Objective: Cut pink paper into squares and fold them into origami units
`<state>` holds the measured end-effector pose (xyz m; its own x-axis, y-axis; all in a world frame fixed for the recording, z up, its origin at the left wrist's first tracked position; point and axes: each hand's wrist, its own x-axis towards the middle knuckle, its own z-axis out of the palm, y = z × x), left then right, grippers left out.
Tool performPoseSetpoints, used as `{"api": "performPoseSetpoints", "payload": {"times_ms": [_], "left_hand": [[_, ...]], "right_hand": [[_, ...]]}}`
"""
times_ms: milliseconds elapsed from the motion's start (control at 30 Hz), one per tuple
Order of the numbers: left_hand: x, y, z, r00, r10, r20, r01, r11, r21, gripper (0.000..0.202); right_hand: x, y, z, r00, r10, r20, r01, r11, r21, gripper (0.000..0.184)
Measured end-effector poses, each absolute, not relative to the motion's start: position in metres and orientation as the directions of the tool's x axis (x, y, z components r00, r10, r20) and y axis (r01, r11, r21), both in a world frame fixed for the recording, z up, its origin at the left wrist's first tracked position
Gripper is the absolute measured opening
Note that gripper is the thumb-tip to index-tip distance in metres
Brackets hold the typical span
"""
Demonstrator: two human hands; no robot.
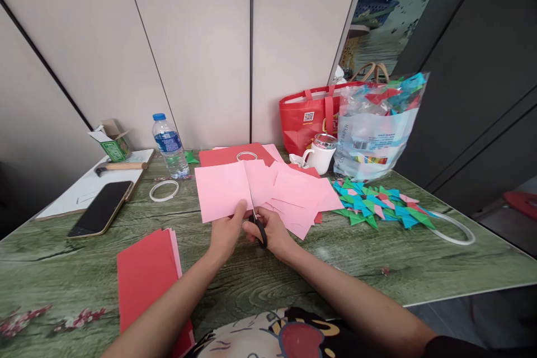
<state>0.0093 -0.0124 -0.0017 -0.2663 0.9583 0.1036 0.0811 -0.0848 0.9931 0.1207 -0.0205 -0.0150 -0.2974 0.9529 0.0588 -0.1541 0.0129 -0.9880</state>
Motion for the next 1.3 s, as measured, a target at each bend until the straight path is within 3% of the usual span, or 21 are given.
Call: {"api": "performPoseSetpoints", "payload": {"times_ms": [833,1300], "left_hand": [[0.0091,-0.0122,-0.0043,-0.265,0.958,0.11,0.05,-0.1,0.994,0.033],[0.0103,-0.0136,-0.0039,-0.225,0.969,0.1,0.101,-0.079,0.992,0.028]], "right_hand": [[0.1178,-0.0205,-0.0145,-0.281,0.959,0.031,-0.207,-0.029,-0.978,0.038],[0.1209,-0.0183,-0.0131,-0.229,0.972,0.06,-0.12,0.033,-0.992,0.039]]}}
